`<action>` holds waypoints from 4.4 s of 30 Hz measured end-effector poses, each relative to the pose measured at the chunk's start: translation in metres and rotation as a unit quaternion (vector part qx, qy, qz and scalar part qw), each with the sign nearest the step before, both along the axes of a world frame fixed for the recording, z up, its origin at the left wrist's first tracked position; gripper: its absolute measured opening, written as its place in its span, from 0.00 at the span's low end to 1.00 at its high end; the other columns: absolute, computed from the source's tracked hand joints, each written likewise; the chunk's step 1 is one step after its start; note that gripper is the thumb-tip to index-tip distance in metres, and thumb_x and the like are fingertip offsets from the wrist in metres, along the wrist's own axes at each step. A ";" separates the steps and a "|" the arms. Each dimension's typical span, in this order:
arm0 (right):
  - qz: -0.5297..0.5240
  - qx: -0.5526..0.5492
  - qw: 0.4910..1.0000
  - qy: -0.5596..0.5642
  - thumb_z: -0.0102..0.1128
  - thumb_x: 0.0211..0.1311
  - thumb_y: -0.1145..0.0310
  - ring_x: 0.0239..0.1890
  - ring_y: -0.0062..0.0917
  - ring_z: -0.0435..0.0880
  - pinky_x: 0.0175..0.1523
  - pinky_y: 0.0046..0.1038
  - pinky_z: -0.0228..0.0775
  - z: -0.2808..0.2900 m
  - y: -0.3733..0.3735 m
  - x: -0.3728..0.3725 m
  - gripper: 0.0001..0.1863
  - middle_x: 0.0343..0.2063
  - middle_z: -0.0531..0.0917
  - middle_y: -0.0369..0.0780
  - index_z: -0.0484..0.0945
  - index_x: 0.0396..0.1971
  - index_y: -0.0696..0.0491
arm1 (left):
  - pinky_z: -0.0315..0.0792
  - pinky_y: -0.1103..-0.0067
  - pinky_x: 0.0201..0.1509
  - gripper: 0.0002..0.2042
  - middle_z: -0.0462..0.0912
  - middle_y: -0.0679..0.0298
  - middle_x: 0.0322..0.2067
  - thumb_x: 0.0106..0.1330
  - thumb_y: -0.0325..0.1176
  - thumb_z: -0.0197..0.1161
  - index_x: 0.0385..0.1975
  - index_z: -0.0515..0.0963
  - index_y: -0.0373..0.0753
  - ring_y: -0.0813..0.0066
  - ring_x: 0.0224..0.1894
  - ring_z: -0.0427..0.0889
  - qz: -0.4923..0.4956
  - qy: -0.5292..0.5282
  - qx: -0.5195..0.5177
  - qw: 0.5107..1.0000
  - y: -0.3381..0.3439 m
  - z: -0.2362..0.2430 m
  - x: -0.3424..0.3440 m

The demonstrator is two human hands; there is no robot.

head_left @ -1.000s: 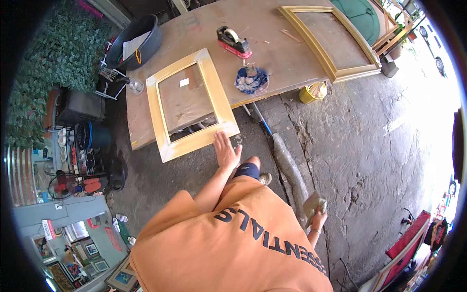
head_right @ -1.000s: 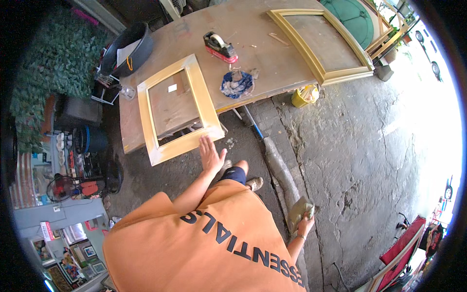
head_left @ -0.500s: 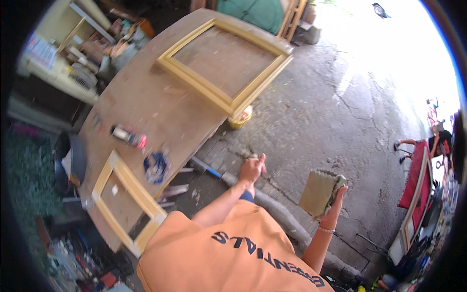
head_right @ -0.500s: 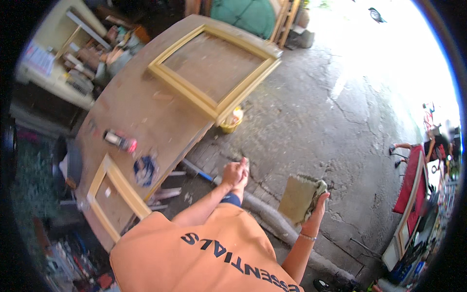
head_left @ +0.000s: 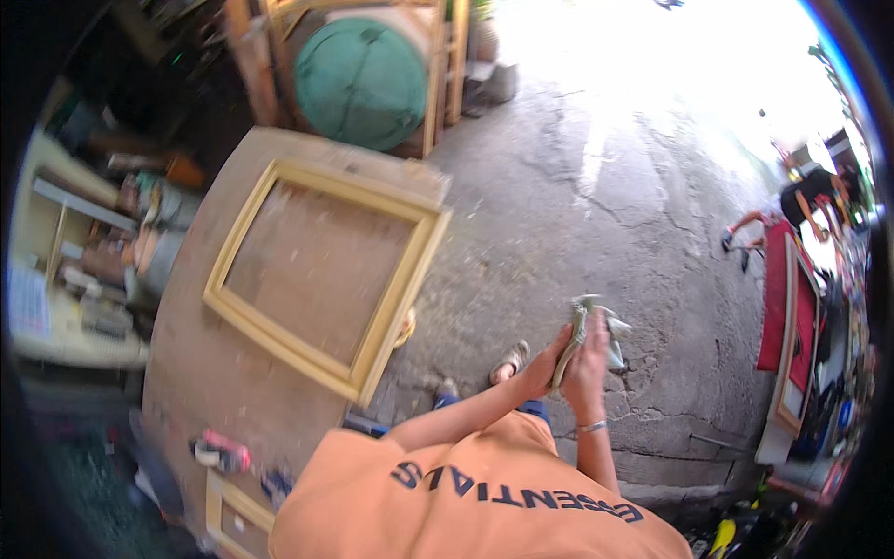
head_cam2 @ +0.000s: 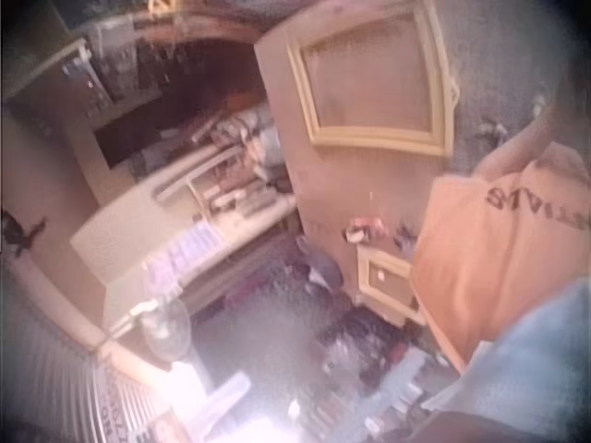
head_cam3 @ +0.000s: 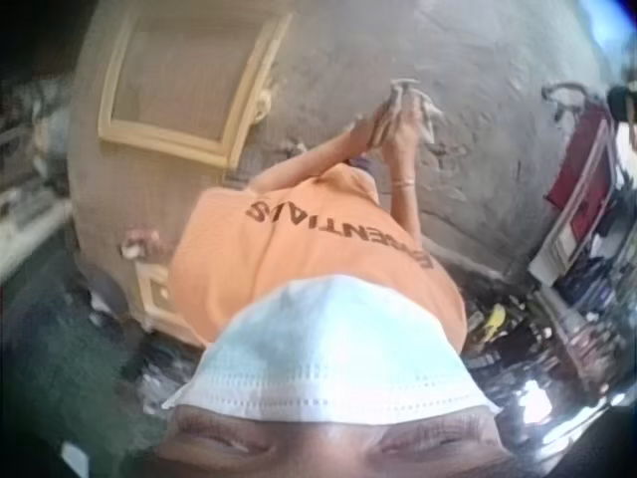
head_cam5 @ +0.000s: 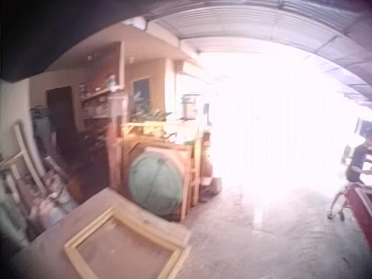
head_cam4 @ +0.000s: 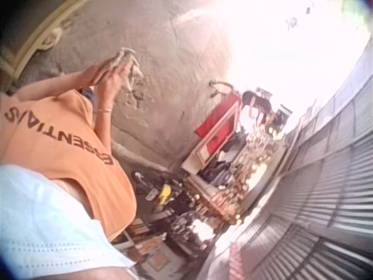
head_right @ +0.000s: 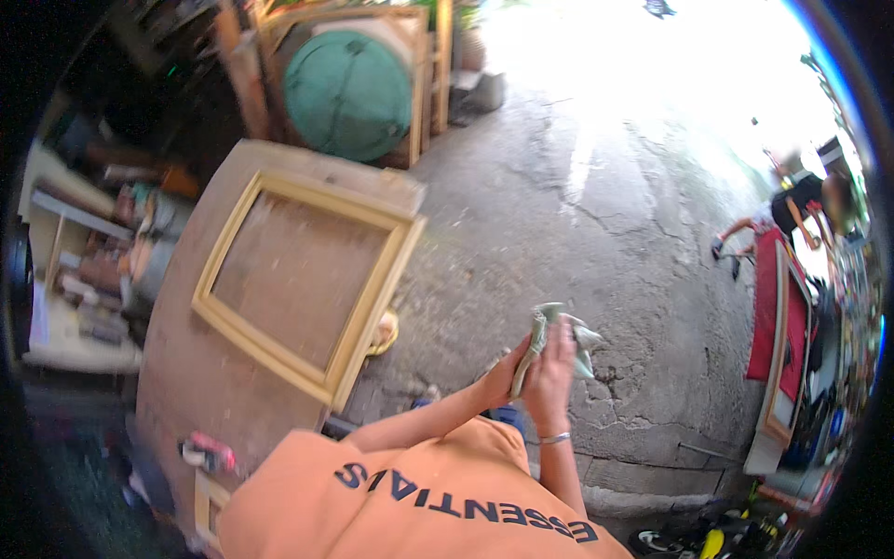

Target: The person wipes a wooden frame with a cloth, then uses a scraper and a utility knife to remove excess material from the frame's edges. The person works on the frame while standing in a workshop.

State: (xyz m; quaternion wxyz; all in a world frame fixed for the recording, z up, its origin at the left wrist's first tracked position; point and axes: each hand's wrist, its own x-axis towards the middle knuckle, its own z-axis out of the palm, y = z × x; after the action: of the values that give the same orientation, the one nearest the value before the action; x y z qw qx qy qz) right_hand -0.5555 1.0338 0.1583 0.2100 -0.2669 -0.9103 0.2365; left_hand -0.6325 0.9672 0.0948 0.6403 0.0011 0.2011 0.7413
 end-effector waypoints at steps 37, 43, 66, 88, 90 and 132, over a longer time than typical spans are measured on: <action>0.310 -0.680 0.647 -0.151 0.47 0.80 0.47 0.63 0.29 0.76 0.68 0.31 0.67 -0.054 0.324 -0.935 0.33 0.60 0.80 0.44 0.70 0.65 0.64 | 0.64 0.58 0.75 0.50 0.69 0.53 0.70 0.65 0.78 0.42 0.73 0.61 0.37 0.56 0.70 0.70 0.487 -0.054 0.201 0.848 0.181 -0.023 -0.781; 0.369 -0.687 0.563 -0.274 0.56 0.77 0.56 0.50 0.22 0.84 0.58 0.27 0.75 -0.091 0.240 -1.104 0.23 0.49 0.85 0.37 0.77 0.58 0.60 | 0.73 0.60 0.68 0.27 0.83 0.50 0.54 0.69 0.44 0.54 0.62 0.73 0.32 0.51 0.56 0.83 0.517 -0.137 0.016 0.845 0.085 -0.035 -0.909; 0.836 -0.159 0.505 -0.144 0.55 0.76 0.58 0.55 0.46 0.83 0.60 0.41 0.75 0.035 -0.344 -1.611 0.32 0.63 0.77 0.54 0.62 0.72 0.59 | 0.74 0.68 0.63 0.26 0.77 0.59 0.59 0.74 0.41 0.66 0.66 0.67 0.37 0.68 0.60 0.78 0.776 -0.039 -0.176 0.604 -0.396 -0.022 -1.415; 0.687 -0.220 0.679 -0.139 0.57 0.68 0.69 0.34 0.60 0.83 0.39 0.55 0.75 -0.007 -0.808 -2.098 0.13 0.27 0.82 0.62 0.75 0.45 0.63 | 0.75 0.75 0.56 0.23 0.80 0.50 0.60 0.74 0.34 0.65 0.64 0.69 0.32 0.71 0.52 0.81 0.800 0.195 -0.354 0.444 -0.829 0.062 -1.945; 0.670 -0.249 0.679 -0.168 0.58 0.71 0.64 0.33 0.60 0.83 0.39 0.55 0.74 0.020 -0.841 -2.148 0.14 0.27 0.82 0.60 0.75 0.43 0.62 | 0.76 0.75 0.55 0.22 0.79 0.49 0.60 0.77 0.36 0.61 0.65 0.68 0.31 0.70 0.52 0.81 0.815 0.162 -0.321 0.453 -0.860 0.077 -1.998; 0.644 -0.265 0.704 -0.136 0.67 0.65 0.59 0.48 0.58 0.82 0.52 0.51 0.76 0.094 -1.232 -2.951 0.28 0.49 0.83 0.54 0.68 0.60 0.54 | 0.76 0.66 0.57 0.28 0.80 0.61 0.43 0.74 0.60 0.54 0.54 0.72 0.38 0.64 0.47 0.80 0.670 0.355 -0.417 0.502 -1.285 0.145 -2.809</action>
State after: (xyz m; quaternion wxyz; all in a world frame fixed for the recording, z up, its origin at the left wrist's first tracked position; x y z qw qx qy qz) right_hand -3.5067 -0.1983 0.2523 -0.1992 0.3108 -0.7788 0.5071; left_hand -3.4414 -0.3180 0.2399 -0.2457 -0.1385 0.6381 0.7164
